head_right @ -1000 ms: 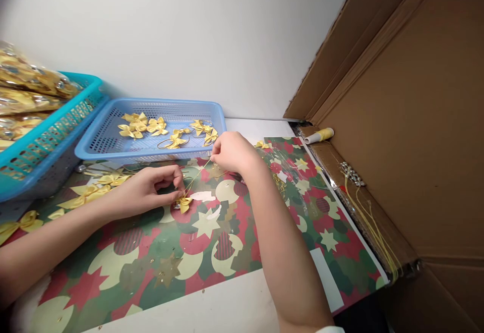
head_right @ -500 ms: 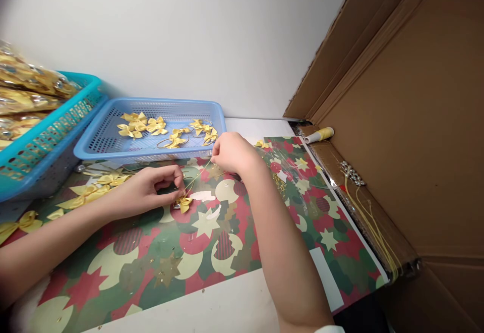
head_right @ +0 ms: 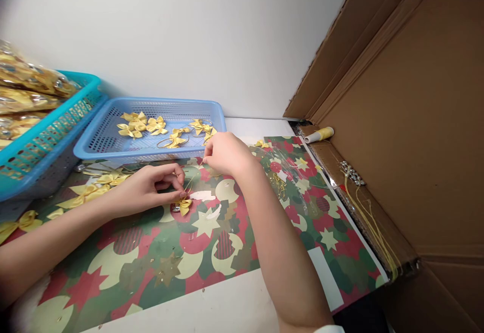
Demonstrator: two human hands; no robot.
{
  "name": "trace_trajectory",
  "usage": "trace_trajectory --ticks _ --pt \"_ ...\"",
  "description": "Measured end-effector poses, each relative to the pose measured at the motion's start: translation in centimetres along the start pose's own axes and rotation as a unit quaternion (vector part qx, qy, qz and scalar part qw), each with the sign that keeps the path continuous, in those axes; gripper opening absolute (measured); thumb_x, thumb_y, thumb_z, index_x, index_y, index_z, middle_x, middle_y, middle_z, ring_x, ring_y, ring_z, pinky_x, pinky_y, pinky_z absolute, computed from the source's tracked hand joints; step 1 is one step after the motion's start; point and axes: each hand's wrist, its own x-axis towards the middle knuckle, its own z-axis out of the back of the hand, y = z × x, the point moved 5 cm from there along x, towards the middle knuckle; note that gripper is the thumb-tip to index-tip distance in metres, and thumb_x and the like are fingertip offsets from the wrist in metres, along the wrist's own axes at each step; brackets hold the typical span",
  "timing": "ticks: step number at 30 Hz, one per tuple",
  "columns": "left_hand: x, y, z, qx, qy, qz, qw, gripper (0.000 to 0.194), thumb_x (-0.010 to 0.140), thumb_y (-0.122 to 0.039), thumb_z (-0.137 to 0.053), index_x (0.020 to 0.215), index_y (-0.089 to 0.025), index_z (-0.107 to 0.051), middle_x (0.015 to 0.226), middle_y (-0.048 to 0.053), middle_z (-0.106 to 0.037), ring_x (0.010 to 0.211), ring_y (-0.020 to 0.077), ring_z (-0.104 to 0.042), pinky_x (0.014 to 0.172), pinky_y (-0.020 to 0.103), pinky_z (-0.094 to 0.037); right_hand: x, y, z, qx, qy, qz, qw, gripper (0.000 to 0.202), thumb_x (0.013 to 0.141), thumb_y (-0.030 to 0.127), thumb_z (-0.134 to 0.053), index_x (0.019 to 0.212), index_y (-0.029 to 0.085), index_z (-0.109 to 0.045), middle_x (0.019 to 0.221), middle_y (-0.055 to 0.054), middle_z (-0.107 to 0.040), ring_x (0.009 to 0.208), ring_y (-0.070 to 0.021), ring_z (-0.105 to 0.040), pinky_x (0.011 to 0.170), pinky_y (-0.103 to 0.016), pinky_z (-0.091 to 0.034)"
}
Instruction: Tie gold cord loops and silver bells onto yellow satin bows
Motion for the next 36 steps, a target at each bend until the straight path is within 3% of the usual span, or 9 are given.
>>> trace_trajectory --ticks 19,36 --pt "-0.1 -0.2 0.2 -0.039 0.014 0.017 0.999 0.019 0.080 -0.033 -0.068 0.082 -0.022 -0.052 0.069 0.000 -0.077 0.066 0.0176 -0.069 0.063 0.027 -0.053 0.3 -0.7 0.3 -0.034 -0.017 -0.023 0.999 0.016 0.086 0.012 -0.065 0.076 0.016 -0.077 0.084 -0.006 -0.076 0.071 -0.0146 -0.062 0.060 -0.025 -0.040" --pt "-0.2 -0.2 -0.1 -0.068 0.030 0.013 0.997 0.016 0.081 -0.024 -0.066 0.077 -0.022 -0.051 0.066 -0.003 -0.072 0.063 0.0147 -0.067 0.060 0.024 -0.049 0.1 -0.7 1.3 -0.096 -0.048 -0.021 0.994 0.015 0.083 0.014 -0.066 0.077 0.019 -0.079 0.077 -0.004 -0.073 0.068 -0.0149 -0.058 0.059 -0.027 -0.035"
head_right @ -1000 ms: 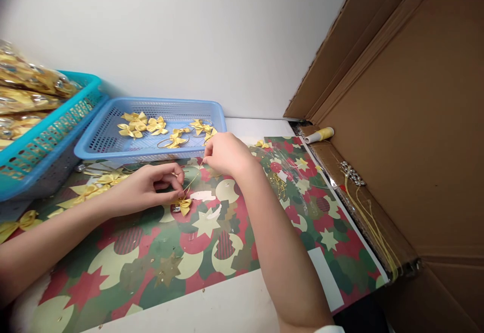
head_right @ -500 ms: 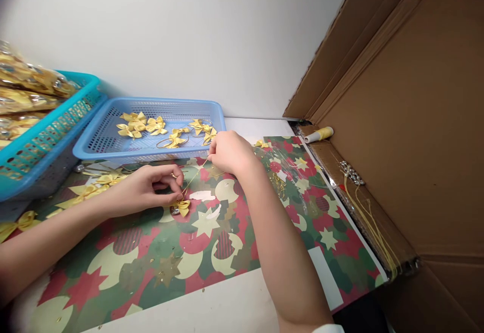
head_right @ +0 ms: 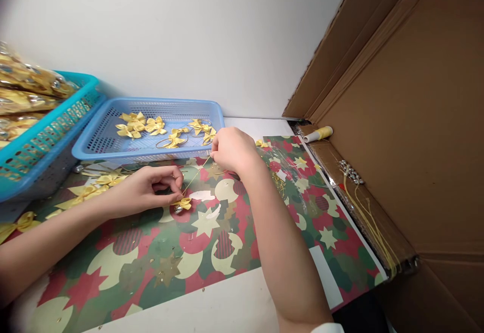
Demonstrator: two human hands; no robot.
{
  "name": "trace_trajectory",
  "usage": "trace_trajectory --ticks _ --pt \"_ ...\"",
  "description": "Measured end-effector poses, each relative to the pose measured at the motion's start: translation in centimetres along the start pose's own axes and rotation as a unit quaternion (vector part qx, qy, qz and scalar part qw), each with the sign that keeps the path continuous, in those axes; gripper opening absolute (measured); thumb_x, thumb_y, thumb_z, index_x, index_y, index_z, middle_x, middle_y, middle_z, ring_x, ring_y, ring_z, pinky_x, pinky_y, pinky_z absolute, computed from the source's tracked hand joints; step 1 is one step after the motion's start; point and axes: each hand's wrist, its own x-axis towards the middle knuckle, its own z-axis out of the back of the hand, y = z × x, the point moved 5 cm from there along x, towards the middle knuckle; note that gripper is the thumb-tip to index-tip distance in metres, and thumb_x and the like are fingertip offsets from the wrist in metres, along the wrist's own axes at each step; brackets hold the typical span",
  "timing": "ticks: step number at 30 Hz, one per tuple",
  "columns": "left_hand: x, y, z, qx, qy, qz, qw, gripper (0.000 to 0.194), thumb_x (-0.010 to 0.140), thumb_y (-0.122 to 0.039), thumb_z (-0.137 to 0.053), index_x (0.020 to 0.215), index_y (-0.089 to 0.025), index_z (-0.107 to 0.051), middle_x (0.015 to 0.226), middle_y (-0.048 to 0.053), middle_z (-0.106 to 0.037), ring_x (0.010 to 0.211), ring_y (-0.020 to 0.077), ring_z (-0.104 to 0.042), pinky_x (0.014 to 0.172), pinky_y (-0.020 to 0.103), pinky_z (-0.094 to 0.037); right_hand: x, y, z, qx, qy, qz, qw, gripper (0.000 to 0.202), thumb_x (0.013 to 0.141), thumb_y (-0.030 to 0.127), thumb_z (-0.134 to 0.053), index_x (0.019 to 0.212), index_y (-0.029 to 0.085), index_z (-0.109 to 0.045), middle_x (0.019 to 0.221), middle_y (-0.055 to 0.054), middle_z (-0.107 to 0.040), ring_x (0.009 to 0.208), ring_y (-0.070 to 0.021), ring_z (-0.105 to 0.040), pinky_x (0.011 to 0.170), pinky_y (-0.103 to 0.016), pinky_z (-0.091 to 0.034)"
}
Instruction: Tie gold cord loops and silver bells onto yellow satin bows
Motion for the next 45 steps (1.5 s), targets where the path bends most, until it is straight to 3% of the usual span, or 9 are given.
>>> trace_trajectory --ticks 11,16,22,24,27,30,34,40,45 --pt "-0.7 -1.1 -1.0 0.105 0.008 -0.054 0.993 0.004 0.085 -0.022 -0.060 0.083 -0.023 -0.057 0.068 -0.005 -0.071 0.059 0.0129 -0.064 0.057 0.021 -0.045 -0.9 -0.4 1.1 0.011 -0.002 0.029 1.000 0.015 0.079 0.010 -0.064 0.069 0.017 -0.074 0.071 -0.001 -0.069 0.066 -0.0131 -0.055 0.061 -0.026 -0.036" --pt "-1.2 -2.0 -1.6 0.221 -0.024 -0.088 0.971 0.007 0.090 -0.025 -0.054 0.087 -0.024 -0.060 0.077 -0.003 -0.075 0.069 0.0160 -0.067 0.062 0.023 -0.043 -2.6 -1.6 2.0 0.105 0.085 -0.001 0.991 0.014 0.079 0.012 -0.063 0.069 0.016 -0.072 0.071 -0.001 -0.069 0.066 -0.0131 -0.057 0.058 -0.023 -0.040" --pt "-3.9 -1.6 -1.1 0.299 -0.083 -0.095 0.946 0.021 0.098 -0.031 -0.046 0.103 -0.028 -0.066 0.093 0.000 -0.079 0.079 0.0202 -0.072 0.066 0.026 -0.044 -6.9 0.4 2.0 0.132 0.149 0.075 0.977 0.014 0.080 0.016 -0.063 0.071 0.019 -0.073 0.076 0.000 -0.070 0.065 -0.0130 -0.058 0.053 -0.023 -0.040" --pt "-5.2 -1.5 -0.6 0.305 -0.114 -0.078 0.942 0.026 0.097 -0.030 -0.044 0.108 -0.029 -0.068 0.092 0.002 -0.078 0.080 0.0217 -0.071 0.065 0.027 -0.045 -8.8 0.7 1.0 0.128 0.178 0.098 0.971 0.017 0.081 0.011 -0.063 0.071 0.020 -0.074 0.077 0.000 -0.070 0.070 -0.0137 -0.061 0.057 -0.023 -0.042" --pt "-6.4 -1.2 0.0 0.269 -0.152 0.014 0.951 0.022 0.090 -0.039 -0.052 0.091 -0.025 -0.069 0.071 0.002 -0.073 0.062 0.0217 -0.066 0.054 0.027 -0.042 -11.7 0.6 -0.7 0.148 0.185 0.114 0.965 0.018 0.081 0.009 -0.066 0.072 0.021 -0.076 0.080 0.001 -0.072 0.076 -0.0142 -0.063 0.066 -0.024 -0.046" --pt "-6.1 -0.9 -0.5 0.156 -0.101 0.123 0.975 0.032 0.087 -0.050 -0.054 0.075 -0.024 -0.067 0.061 0.001 -0.070 0.050 0.0195 -0.063 0.047 0.026 -0.041 -14.2 0.1 -2.4 0.173 0.197 0.101 0.960 0.015 0.081 0.010 -0.071 0.078 0.023 -0.078 0.083 0.001 -0.074 0.083 -0.0156 -0.066 0.070 -0.024 -0.047" --pt "-3.9 -0.5 -1.7 0.043 -0.009 0.255 0.966 0.044 0.083 -0.062 -0.052 0.075 -0.022 -0.066 0.069 0.004 -0.075 0.040 0.0178 -0.060 0.034 0.025 -0.038 -16.1 0.1 -4.7 0.160 0.222 0.103 0.956 0.010 0.080 0.019 -0.076 0.086 0.024 -0.080 0.083 0.000 -0.073 0.079 -0.0167 -0.064 0.065 -0.024 -0.045" --pt "0.7 -2.0 -2.5 0.121 0.068 0.211 0.967 0.054 0.082 -0.059 -0.055 0.044 -0.021 -0.056 0.043 0.003 -0.061 0.035 0.0147 -0.052 0.041 0.025 -0.042 -16.3 0.9 -7.3 0.122 0.260 0.110 0.952 0.014 0.078 0.028 -0.077 0.092 0.026 -0.081 0.077 0.001 -0.068 0.071 -0.0153 -0.057 0.059 -0.023 -0.038" --pt "2.4 -2.6 -3.1 0.126 0.114 0.191 0.967 0.037 0.068 -0.031 -0.068 0.035 -0.022 -0.055 0.036 0.001 -0.059 0.034 0.0157 -0.051 0.042 0.026 -0.041 -16.6 1.4 -8.6 0.126 0.287 0.063 0.948 0.013 0.077 0.035 -0.075 0.086 0.025 -0.078 0.075 0.001 -0.067 0.071 -0.0157 -0.056 0.053 -0.023 -0.033"
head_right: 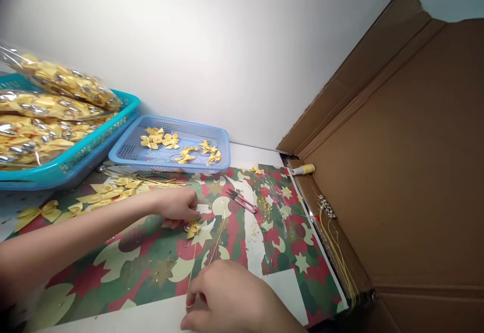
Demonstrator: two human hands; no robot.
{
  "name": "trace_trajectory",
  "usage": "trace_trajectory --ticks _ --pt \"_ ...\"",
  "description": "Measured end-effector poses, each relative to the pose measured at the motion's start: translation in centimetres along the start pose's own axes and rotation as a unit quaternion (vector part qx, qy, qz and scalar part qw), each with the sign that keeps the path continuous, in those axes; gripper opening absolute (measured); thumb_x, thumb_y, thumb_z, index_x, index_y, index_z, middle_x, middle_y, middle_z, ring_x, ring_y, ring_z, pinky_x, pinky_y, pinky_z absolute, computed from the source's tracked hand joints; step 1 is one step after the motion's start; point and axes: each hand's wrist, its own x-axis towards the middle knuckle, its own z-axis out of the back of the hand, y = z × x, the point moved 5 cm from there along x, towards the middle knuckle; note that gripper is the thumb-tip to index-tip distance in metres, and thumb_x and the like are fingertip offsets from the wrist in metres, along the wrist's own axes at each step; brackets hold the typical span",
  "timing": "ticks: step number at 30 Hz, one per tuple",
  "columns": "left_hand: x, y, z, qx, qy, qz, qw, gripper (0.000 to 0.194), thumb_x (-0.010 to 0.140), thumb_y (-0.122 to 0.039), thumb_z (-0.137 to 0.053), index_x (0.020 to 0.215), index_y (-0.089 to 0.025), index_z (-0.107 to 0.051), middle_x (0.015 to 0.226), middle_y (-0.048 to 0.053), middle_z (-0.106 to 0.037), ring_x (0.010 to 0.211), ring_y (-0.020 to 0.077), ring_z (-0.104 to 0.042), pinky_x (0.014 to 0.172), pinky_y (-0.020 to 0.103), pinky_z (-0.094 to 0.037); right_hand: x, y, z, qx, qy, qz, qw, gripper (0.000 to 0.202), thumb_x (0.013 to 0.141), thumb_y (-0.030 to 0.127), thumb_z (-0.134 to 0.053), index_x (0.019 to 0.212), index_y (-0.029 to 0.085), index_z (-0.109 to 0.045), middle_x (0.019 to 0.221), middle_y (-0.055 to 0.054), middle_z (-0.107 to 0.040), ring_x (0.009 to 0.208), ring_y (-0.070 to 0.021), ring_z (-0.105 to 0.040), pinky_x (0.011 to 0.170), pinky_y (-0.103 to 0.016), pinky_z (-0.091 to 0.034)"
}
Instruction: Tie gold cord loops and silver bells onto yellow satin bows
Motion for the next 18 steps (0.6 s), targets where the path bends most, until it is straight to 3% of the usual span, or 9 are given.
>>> trace_trajectory --ticks 3,6,9,10,11,14,16,18 --pt "-0.1 0.1 0.7 -0.017 -0.041 -0.022 0.999 0.027 0.063 -0.025 -0.068 0.040 -0.022 -0.055 0.040 0.001 -0.062 0.038 0.0174 -0.056 0.041 0.025 -0.041 0.3 -0.2 -1.1 0.007 0.020 -0.005 1.000 0.014 0.078 0.034 -0.072 0.087 0.024 -0.077 0.079 0.000 -0.068 0.070 -0.0143 -0.055 0.056 -0.022 -0.036" --pt "-1.4 1.0 2.3 -0.039 -0.193 -0.049 0.979 0.028 0.076 -0.037 -0.059 0.054 -0.023 -0.051 0.051 0.000 -0.063 0.047 0.0164 -0.057 0.047 0.024 -0.041 0.2 -0.4 -2.4 -0.009 0.082 0.046 0.996 0.010 0.079 0.025 -0.071 0.086 0.022 -0.077 0.077 0.000 -0.066 0.066 -0.0124 -0.052 0.062 -0.021 -0.039" --pt "-3.9 2.4 3.2 -0.074 -0.348 -0.061 0.932 0.037 0.090 -0.050 -0.040 0.066 -0.023 -0.050 0.058 -0.001 -0.060 0.051 0.0147 -0.055 0.051 0.024 -0.042 -0.4 -1.2 -1.9 0.010 0.066 0.055 0.996 0.013 0.079 0.020 -0.069 0.088 0.023 -0.078 0.076 0.002 -0.066 0.064 -0.0117 -0.052 0.061 -0.020 -0.039" --pt "-5.1 2.8 3.5 -0.127 -0.417 -0.087 0.896 0.039 0.089 -0.053 -0.044 0.066 -0.022 -0.052 0.056 -0.002 -0.058 0.049 0.0139 -0.053 0.050 0.024 -0.042 -0.7 -1.5 -1.1 0.021 0.032 0.041 0.998 0.013 0.079 0.022 -0.070 0.090 0.023 -0.078 0.074 0.002 -0.065 0.064 -0.0120 -0.052 0.060 -0.020 -0.039" --pt "-6.0 3.2 3.5 -0.168 -0.449 -0.107 0.871 0.039 0.088 -0.054 -0.049 0.067 -0.022 -0.054 0.056 -0.003 -0.058 0.049 0.0135 -0.053 0.049 0.024 -0.041 -0.9 -1.8 -0.2 0.034 -0.006 0.027 0.999 0.016 0.079 0.024 -0.072 0.094 0.024 -0.078 0.074 0.002 -0.065 0.064 -0.0124 -0.052 0.058 -0.020 -0.039" --pt "-8.0 4.0 2.8 -0.231 -0.485 -0.115 0.836 0.034 0.086 -0.050 -0.059 0.069 -0.021 -0.060 0.053 -0.004 -0.057 0.047 0.0130 -0.051 0.046 0.023 -0.041 -0.7 -1.4 3.2 0.081 -0.212 0.007 0.974 0.032 0.085 0.025 -0.065 0.116 0.024 -0.071 0.076 0.002 -0.061 0.063 -0.0126 -0.053 0.056 -0.021 -0.039" --pt "-8.8 4.1 2.1 -0.241 -0.489 -0.101 0.832 0.031 0.086 -0.047 -0.061 0.069 -0.021 -0.062 0.054 -0.004 -0.058 0.050 0.0134 -0.054 0.048 0.022 -0.043 -0.3 0.1 5.2 0.072 -0.424 0.032 0.902 0.019 0.089 0.023 -0.057 0.103 0.020 -0.069 0.069 0.002 -0.054 0.059 -0.0132 -0.050 0.055 -0.023 -0.038" --pt "-9.3 4.1 1.3 -0.235 -0.499 -0.101 0.828 0.031 0.087 -0.044 -0.062 0.067 -0.021 -0.063 0.055 -0.003 -0.060 0.052 0.0137 -0.056 0.050 0.023 -0.045 1.1 2.5 5.3 0.044 -0.523 0.125 0.842 0.006 0.087 0.022 -0.060 0.086 0.019 -0.064 0.065 0.003 -0.053 0.056 -0.0129 -0.050 0.054 -0.024 -0.038"
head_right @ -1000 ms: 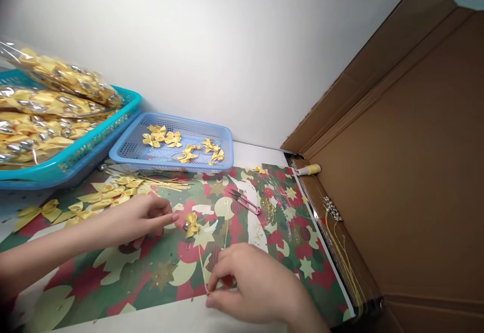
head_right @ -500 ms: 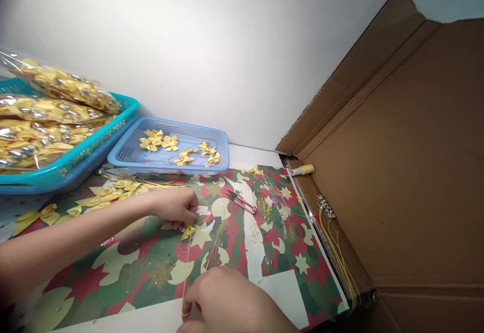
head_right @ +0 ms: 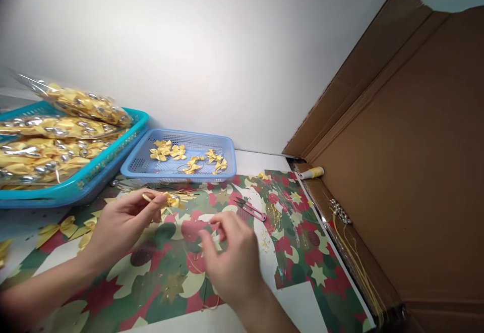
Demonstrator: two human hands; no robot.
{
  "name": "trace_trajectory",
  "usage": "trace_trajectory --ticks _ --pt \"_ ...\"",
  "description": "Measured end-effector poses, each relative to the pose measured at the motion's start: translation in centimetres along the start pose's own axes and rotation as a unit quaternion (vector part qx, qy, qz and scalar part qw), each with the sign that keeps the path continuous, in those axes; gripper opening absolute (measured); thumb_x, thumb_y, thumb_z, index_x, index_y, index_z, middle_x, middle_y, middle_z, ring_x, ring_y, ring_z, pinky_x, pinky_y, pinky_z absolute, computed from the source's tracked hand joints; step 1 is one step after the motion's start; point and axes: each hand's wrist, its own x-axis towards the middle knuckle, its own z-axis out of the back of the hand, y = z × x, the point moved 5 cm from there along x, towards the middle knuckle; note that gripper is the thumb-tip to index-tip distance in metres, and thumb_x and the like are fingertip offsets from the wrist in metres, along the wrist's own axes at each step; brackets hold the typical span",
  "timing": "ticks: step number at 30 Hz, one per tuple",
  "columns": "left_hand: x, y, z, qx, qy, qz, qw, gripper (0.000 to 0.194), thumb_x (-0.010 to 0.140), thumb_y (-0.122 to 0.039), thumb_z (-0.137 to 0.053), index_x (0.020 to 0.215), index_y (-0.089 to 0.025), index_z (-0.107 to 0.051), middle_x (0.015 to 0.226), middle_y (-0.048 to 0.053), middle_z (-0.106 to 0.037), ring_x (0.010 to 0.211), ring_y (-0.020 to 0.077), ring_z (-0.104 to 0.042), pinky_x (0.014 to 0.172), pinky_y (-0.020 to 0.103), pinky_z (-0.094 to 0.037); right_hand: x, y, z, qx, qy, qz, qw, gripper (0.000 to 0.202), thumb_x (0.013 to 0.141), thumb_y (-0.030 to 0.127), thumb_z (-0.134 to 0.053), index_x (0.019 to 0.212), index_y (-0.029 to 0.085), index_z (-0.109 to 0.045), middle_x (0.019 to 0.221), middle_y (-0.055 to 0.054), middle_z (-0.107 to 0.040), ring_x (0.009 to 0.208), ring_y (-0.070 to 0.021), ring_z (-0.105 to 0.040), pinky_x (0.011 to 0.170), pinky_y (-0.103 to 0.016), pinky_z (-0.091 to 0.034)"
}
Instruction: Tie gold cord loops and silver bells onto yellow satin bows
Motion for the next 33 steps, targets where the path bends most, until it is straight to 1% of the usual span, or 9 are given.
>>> trace_trajectory --ticks 3,5,8,12,21,24,27,30,33 --pt "-1.3 0.1 -0.2 0.005 0.004 -0.040 0.999 0.027 0.088 -0.042 -0.064 0.070 -0.022 -0.068 0.058 -0.003 -0.065 0.049 0.0132 -0.055 0.047 0.023 -0.044 0.1 2.3 -3.6 -0.052 -0.075 0.156 0.983 0.012 0.091 0.021 -0.058 0.079 0.020 -0.060 0.063 0.001 -0.058 0.056 -0.0141 -0.052 0.055 -0.028 -0.034" --pt "-1.9 0.4 -0.5 -0.002 0.016 -0.070 0.997 0.022 0.087 -0.039 -0.065 0.074 -0.022 -0.071 0.063 -0.003 -0.070 0.051 0.0136 -0.059 0.050 0.023 -0.048 -0.3 2.8 -5.5 -0.106 -0.106 0.216 0.965 0.016 0.093 0.022 -0.055 0.078 0.020 -0.058 0.061 0.000 -0.059 0.056 -0.0157 -0.053 0.055 -0.031 -0.029" --pt "-2.2 1.1 -0.9 -0.018 0.039 -0.087 0.995 0.016 0.087 -0.035 -0.067 0.079 -0.023 -0.075 0.070 -0.002 -0.076 0.059 0.0149 -0.067 0.056 0.022 -0.053 -0.5 2.0 -6.5 -0.130 -0.121 0.190 0.966 0.018 0.092 0.026 -0.054 0.075 0.020 -0.056 0.061 0.000 -0.059 0.056 -0.0166 -0.053 0.056 -0.032 -0.028" --pt "-2.3 1.5 -1.3 -0.012 0.051 -0.099 0.994 0.012 0.086 -0.032 -0.068 0.081 -0.024 -0.076 0.073 -0.002 -0.078 0.061 0.0154 -0.069 0.057 0.023 -0.055 -0.4 0.8 -6.3 -0.114 -0.118 0.148 0.975 0.016 0.090 0.025 -0.052 0.075 0.020 -0.056 0.061 0.001 -0.060 0.057 -0.0162 -0.055 0.057 -0.032 -0.029" --pt "-2.8 2.0 -2.2 0.037 0.106 -0.149 0.982 0.011 0.089 -0.032 -0.065 0.082 -0.025 -0.072 0.079 -0.001 -0.079 0.070 0.0170 -0.072 0.069 0.025 -0.056 -0.1 -0.4 -6.5 -0.108 -0.074 0.147 0.980 0.021 0.090 0.016 -0.047 0.071 0.021 -0.054 0.061 0.000 -0.062 0.057 -0.0148 -0.056 0.058 -0.031 -0.031" --pt "-2.7 2.4 -2.6 0.089 0.120 -0.143 0.978 0.015 0.091 -0.035 -0.060 0.084 -0.024 -0.067 0.073 -0.001 -0.073 0.062 0.0160 -0.064 0.061 0.026 -0.051 -0.2 -0.7 -6.6 -0.126 -0.070 0.158 0.977 0.024 0.089 0.016 -0.046 0.067 0.022 -0.051 0.057 0.000 -0.058 0.054 -0.0152 -0.053 0.057 -0.031 -0.030" --pt "-2.7 2.3 -3.2 0.137 0.156 -0.161 0.965 0.028 0.095 -0.036 -0.049 0.071 -0.024 -0.057 0.060 -0.003 -0.059 0.054 0.0152 -0.052 0.053 0.026 -0.041 -0.2 -0.8 -6.7 -0.130 -0.056 0.167 0.976 0.025 0.089 0.017 -0.046 0.064 0.023 -0.047 0.054 0.001 -0.053 0.052 -0.0154 -0.050 0.056 -0.031 -0.031" --pt "-2.7 1.7 -3.4 0.131 0.188 -0.195 0.954 0.034 0.096 -0.030 -0.043 0.063 -0.023 -0.046 0.057 -0.003 -0.049 0.053 0.0148 -0.047 0.053 0.026 -0.037 -0.1 -0.8 -6.3 -0.080 -0.061 0.148 0.984 0.024 0.086 0.016 -0.045 0.063 0.023 -0.044 0.052 0.002 -0.048 0.050 -0.0137 -0.046 0.054 -0.029 -0.033" --pt "-2.6 1.1 -3.1 0.114 0.184 -0.183 0.959 0.033 0.095 -0.027 -0.044 0.062 -0.023 -0.042 0.055 -0.005 -0.044 0.051 0.0140 -0.041 0.050 0.026 -0.034 0.1 -0.9 -5.8 0.009 -0.059 0.101 0.993 0.021 0.082 0.016 -0.046 0.062 0.023 -0.044 0.051 0.004 -0.046 0.048 -0.0112 -0.043 0.050 -0.025 -0.034"
